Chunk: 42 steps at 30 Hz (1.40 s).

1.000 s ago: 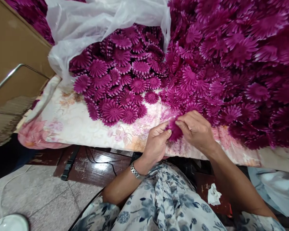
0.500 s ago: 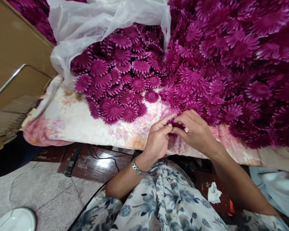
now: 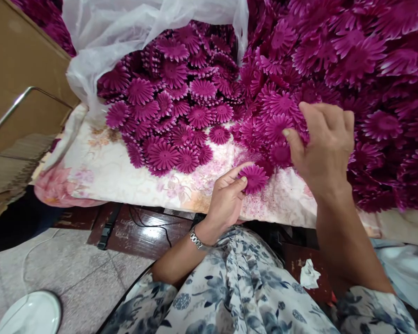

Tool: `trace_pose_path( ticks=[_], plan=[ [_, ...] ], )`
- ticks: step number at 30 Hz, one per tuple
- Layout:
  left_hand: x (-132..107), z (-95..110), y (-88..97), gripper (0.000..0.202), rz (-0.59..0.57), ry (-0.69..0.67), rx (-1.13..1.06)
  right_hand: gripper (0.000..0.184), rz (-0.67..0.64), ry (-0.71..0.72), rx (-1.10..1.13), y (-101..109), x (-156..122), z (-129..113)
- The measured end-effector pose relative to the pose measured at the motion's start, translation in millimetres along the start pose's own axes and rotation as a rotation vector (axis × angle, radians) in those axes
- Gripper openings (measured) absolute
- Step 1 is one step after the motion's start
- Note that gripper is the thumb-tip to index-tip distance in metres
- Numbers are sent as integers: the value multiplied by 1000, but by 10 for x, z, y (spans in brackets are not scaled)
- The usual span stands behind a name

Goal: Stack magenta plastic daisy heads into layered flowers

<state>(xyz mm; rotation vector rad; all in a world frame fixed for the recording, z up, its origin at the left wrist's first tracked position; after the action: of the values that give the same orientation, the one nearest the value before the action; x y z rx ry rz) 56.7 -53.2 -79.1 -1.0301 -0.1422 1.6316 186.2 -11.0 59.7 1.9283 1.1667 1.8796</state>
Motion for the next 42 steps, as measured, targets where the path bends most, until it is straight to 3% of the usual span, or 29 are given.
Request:
trace_pose_path(
  ticks=[5,9,13,16,19,22,26,29,33,38,40,42],
  plan=[
    [23,15,5,26,12,19,-32,9,-257,158,396,-193,-361,-578],
    [47,-10,60,29,39,7,1,10,-209,189,445,-223,-472,-703],
    [65,5,85,31,37,-46,-17,15,-118,217,328,-239,-385,-596],
    [57,12,73,31,21,-51,-33,17,-21,212,66,-223,-186,-357],
    [49,15,67,30,8,-27,-54,20,45,106,-169,-115,43,-64],
    [56,40,86,30,19,-25,-43,32,-3,91,-50,-47,78,-106],
    [73,48,112,28,48,-17,-27,10,-278,191,390,-235,-269,-581],
    [78,16,121,29,62,-9,-12,12,-284,164,500,-318,-437,-700],
    [56,33,97,31,55,-65,-23,17,-195,145,384,-363,-348,-524],
    [18,7,62,29,24,-24,-24,28,37,-3,-182,-81,102,66],
    [17,19,66,30,17,-10,-47,41,45,30,-168,-1,154,32],
    [26,41,81,31,18,-16,-38,35,-89,138,65,-88,44,-216]
  ],
)
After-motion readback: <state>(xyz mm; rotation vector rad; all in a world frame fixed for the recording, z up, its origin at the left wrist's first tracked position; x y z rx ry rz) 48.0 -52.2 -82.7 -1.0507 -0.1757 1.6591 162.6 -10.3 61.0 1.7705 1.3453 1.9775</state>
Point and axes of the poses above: each hand's wrist, its own x-axis towards the middle knuckle, its own y-axis out of the back of the hand, z = x × y, the point moved 10 cm from there along x, towards the middle knuckle, and after that the axes turned 11 degrees about z, right-handed, at the moved point
